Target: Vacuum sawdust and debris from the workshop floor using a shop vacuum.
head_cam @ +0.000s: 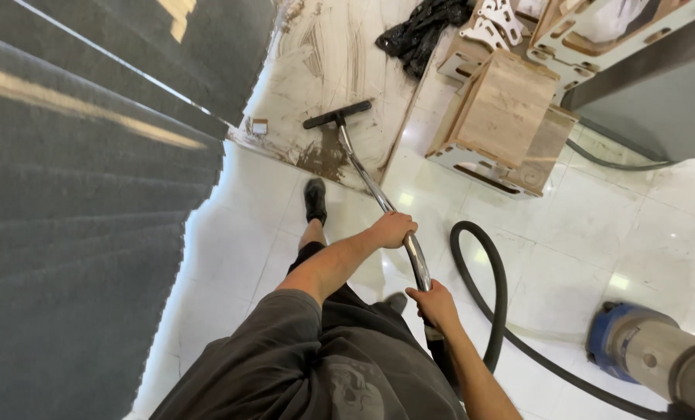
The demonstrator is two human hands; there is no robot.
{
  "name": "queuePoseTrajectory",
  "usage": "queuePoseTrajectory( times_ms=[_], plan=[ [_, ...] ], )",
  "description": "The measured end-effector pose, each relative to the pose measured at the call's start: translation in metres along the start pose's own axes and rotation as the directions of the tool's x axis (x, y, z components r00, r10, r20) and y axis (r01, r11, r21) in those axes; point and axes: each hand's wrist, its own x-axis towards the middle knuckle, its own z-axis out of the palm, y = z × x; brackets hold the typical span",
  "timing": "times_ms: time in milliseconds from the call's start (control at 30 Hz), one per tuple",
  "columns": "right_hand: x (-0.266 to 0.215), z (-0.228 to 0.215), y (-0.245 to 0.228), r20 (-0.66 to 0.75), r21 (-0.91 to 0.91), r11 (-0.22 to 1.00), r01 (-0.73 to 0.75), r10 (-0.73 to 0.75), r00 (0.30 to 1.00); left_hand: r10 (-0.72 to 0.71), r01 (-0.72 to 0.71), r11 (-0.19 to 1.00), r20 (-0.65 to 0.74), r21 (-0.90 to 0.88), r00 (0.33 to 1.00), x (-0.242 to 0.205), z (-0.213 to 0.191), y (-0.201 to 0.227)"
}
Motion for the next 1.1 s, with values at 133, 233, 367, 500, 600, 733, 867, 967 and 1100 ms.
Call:
queuePoseTrajectory(
  times_ms=[133,233,367,500,600,733,867,967,1100],
  plan=[
    [0.073,0.041,-0.094,-0.012,-0.029,1.000,-0.011,0.011,1.000,-0.027,0.025,0.998,-0.020,-0.064,0.999,0.023,-0.042,-0.103],
    [0.099,0.077,-0.175,-0.015,-0.060,0.997,-0.045,0.044,0.999,-0.072,0.064,0.992,-0.070,-0.108,0.995,0.023,-0.067,-0.174],
    [0.175,0.098,-0.312,-0.072,-0.035,0.995,0.097,-0.100,0.992,-0.015,0.026,0.999,-0.382,0.025,0.924,0.035,-0.175,-0.251],
    [0.235,0.112,-0.408,-0.090,0.027,0.986,0.165,-0.162,0.983,-0.010,0.134,0.961,-0.450,0.244,0.893,0.057,-0.232,-0.323],
    [0.230,0.112,-0.465,-0.047,-0.038,0.982,0.183,-0.185,0.982,-0.175,0.233,0.949,-0.258,0.211,0.950,0.066,-0.279,-0.356],
    [0.260,0.146,-0.435,-0.020,-0.001,0.982,0.188,-0.188,0.982,-0.184,0.218,0.942,-0.153,0.255,0.971,0.077,-0.259,-0.403],
    [0.232,0.162,-0.389,0.065,0.076,0.991,0.110,-0.115,0.991,-0.188,0.175,0.940,0.016,0.293,0.982,0.049,-0.239,-0.388],
    [0.198,0.167,-0.342,0.096,0.004,0.995,0.096,-0.096,0.991,-0.166,0.128,0.963,0.152,0.235,0.974,0.019,-0.197,-0.368],
    [0.157,0.175,-0.254,0.109,-0.073,0.997,0.019,-0.011,0.994,0.258,-0.113,0.911,-0.332,0.397,0.907,-0.035,-0.107,-0.332]
  ],
)
